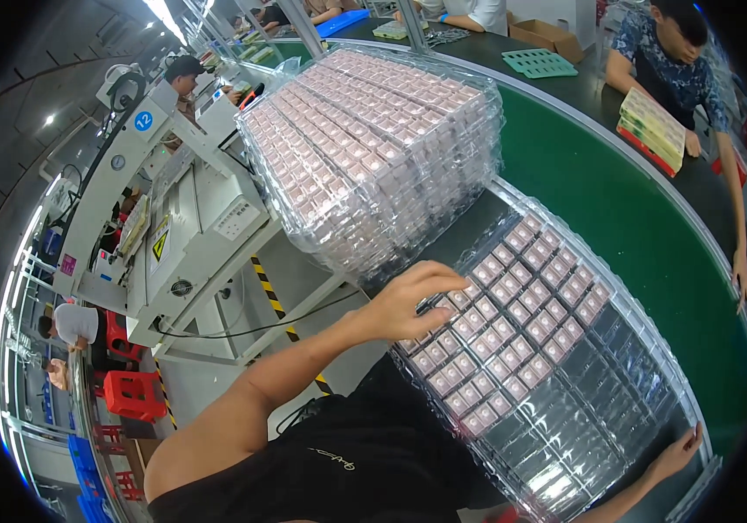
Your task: Picking up small electronic components and placing them into partitioned plastic trays on an assembly line conveyor.
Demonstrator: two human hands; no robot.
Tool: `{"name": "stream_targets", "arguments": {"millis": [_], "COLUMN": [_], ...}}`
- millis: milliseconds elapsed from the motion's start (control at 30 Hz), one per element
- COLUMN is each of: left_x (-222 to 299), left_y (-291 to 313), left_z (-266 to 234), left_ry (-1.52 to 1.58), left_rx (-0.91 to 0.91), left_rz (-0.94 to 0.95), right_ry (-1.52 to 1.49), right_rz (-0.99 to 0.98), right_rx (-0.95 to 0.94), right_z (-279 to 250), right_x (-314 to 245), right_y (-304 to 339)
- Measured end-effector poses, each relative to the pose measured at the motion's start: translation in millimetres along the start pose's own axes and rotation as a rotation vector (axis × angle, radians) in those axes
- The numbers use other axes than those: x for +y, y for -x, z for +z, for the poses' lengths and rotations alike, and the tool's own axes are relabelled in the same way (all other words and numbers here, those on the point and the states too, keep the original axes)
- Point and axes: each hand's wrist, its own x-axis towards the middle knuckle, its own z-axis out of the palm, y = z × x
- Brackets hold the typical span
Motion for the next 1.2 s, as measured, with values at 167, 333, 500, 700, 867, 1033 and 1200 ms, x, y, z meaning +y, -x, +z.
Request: {"name": "stream_targets", "arguments": {"millis": [167, 333, 500, 700, 867, 1033, 1200], "left_x": [-43, -64, -65, -64, -66, -65, -64], "left_y": [17, 26, 20, 19, 19, 19, 20], "left_z": [6, 9, 13, 12, 14, 14, 14], "left_ry": [0.209, 0.572, 0.616, 0.525, 0.495, 0.469, 0.430], "left_rx": [0.016, 0.099, 0.163, 0.187, 0.198, 0.198, 0.206], "left_rz": [-0.141, -0.291, -0.281, -0.264, -0.255, -0.242, -0.243], "right_ry": [0.091, 0.124, 0.156, 0.163, 0.124, 0.120, 0.117], "right_rz": [-0.056, -0.049, -0.054, -0.043, -0.016, -0.022, -0.037], "right_rx": [0.018, -0.001, -0.027, -0.022, -0.014, -0.013, -0.006], "right_z": [3, 1, -6, -7, -5, -8, -4], "right_x": [-9, -5, 26, 27, 25, 19, 12], "right_y": [0, -1, -13, -13, -10, -8, -5]}}
